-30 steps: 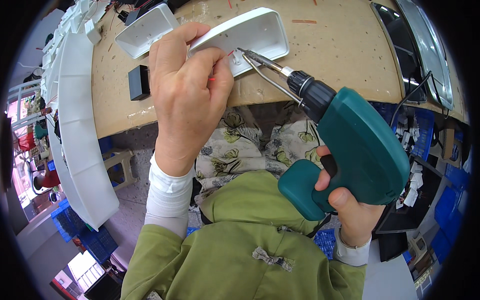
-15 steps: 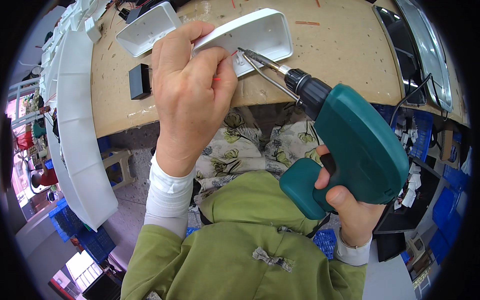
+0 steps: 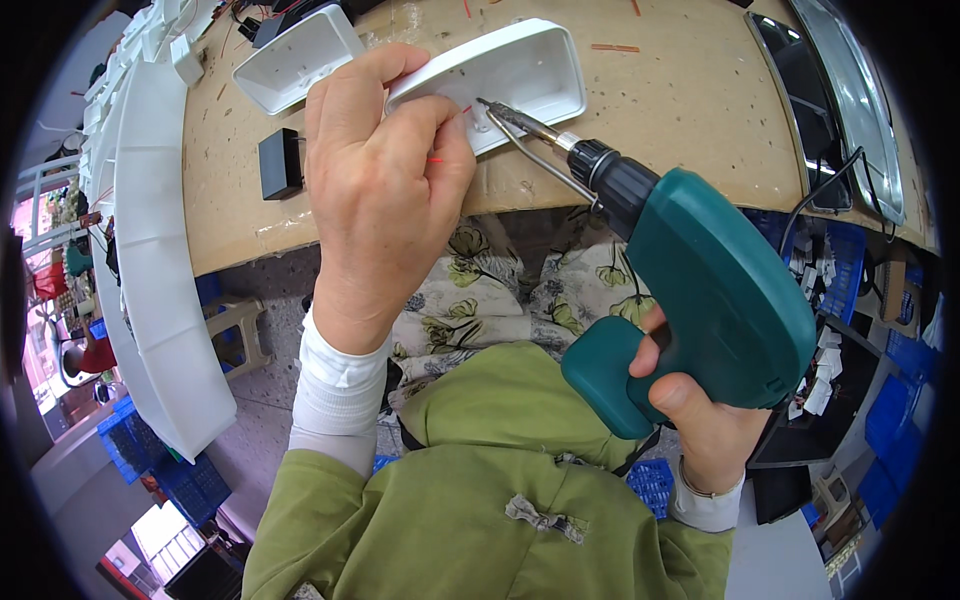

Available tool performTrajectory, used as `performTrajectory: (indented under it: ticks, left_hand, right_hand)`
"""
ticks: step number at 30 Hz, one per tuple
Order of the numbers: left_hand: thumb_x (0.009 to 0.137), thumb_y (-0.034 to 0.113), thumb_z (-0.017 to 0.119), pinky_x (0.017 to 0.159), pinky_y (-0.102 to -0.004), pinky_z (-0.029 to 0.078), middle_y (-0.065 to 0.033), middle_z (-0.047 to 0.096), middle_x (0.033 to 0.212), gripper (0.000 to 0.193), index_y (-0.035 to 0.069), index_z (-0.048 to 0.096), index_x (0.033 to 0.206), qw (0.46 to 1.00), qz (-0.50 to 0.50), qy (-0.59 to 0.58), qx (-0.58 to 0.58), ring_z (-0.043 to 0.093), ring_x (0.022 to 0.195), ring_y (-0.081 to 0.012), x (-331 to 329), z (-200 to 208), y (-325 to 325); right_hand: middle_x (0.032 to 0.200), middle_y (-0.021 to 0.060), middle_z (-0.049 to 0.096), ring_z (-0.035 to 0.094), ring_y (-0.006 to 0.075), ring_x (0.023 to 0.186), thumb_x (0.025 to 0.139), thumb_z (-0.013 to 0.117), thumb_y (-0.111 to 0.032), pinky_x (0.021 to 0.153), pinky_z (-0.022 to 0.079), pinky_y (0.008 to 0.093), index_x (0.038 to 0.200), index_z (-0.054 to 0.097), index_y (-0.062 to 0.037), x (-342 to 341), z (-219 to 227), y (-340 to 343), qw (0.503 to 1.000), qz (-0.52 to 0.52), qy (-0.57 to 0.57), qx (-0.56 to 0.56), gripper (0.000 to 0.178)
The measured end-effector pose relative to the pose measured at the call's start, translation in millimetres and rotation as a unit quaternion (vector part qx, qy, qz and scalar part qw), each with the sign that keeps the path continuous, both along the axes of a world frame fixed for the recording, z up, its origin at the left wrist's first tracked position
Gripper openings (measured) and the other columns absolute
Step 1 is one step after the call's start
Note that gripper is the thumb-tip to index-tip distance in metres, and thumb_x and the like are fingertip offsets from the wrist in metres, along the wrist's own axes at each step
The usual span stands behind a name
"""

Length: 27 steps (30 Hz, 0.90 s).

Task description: The person is assembling small white plastic boxes, using a heat tool to secure wires and components inside.

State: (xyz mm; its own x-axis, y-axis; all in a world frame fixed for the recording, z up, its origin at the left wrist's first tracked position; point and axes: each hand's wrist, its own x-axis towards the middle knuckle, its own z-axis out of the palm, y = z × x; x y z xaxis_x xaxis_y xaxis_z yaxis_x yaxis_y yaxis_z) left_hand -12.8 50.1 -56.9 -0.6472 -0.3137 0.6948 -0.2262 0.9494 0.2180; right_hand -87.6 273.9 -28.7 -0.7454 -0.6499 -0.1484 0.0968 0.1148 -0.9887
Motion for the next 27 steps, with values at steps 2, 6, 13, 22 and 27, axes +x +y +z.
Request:
performTrajectory:
  ticks: [2,6,13,22,27]
  left_hand:
    - [0.061,0.000,0.061,0.070,-0.0337,0.042,-0.0113,0.055,0.092,0.007,-0.001,0.059,0.068,1.000,-0.002,0.002,0.003,0.051,0.081,-0.0271,-0.7,-0.6,0.0]
    - [0.061,0.000,0.061,0.071,-0.0340,0.042,-0.0115,0.055,0.093,0.007,-0.001,0.059,0.068,1.000,-0.003,-0.005,0.002,0.051,0.081,-0.0274,0.9,1.8,-0.6]
    - [0.061,0.001,0.060,0.072,-0.0342,0.042,-0.0115,0.054,0.094,0.008,-0.001,0.058,0.068,1.000,0.001,-0.006,0.005,0.051,0.082,-0.0276,-0.4,0.7,0.7]
    - [0.063,0.002,0.062,0.072,-0.0341,0.041,-0.0113,0.054,0.094,0.006,0.000,0.060,0.068,1.000,0.010,-0.022,0.001,0.050,0.083,-0.0278,0.7,2.5,2.4]
    - [0.063,0.002,0.061,0.072,-0.0340,0.041,-0.0113,0.054,0.094,0.006,0.000,0.060,0.068,0.999,0.015,-0.032,-0.006,0.050,0.083,-0.0277,0.3,4.4,3.8]
  right_hand:
    - [0.091,0.0145,0.052,0.052,0.0150,0.062,0.071,0.068,-0.039,0.055,0.043,0.0252,0.117,0.041,0.0065,1.1,1.0,-3.3,1.000,-0.005,0.006,-0.002,0.070]
    - [0.092,0.0151,0.053,0.053,0.0154,0.063,0.071,0.069,-0.040,0.055,0.043,0.0256,0.116,0.041,0.0068,-0.9,-0.4,0.6,1.000,0.003,0.001,-0.001,0.070]
    - [0.096,0.0170,0.053,0.053,0.0160,0.063,0.071,0.069,-0.039,0.056,0.044,0.0260,0.117,0.041,0.0067,0.0,0.4,-0.3,1.000,0.000,0.004,-0.007,0.071]
    - [0.097,0.0170,0.054,0.053,0.0161,0.064,0.073,0.066,-0.041,0.056,0.043,0.0251,0.118,0.042,0.0076,-1.2,2.3,2.0,1.000,0.019,0.002,0.008,0.071]
    - [0.100,0.0185,0.054,0.054,0.0157,0.065,0.073,0.066,-0.040,0.057,0.044,0.0252,0.118,0.042,0.0079,-2.9,1.0,5.8,1.000,0.019,-0.002,-0.008,0.070]
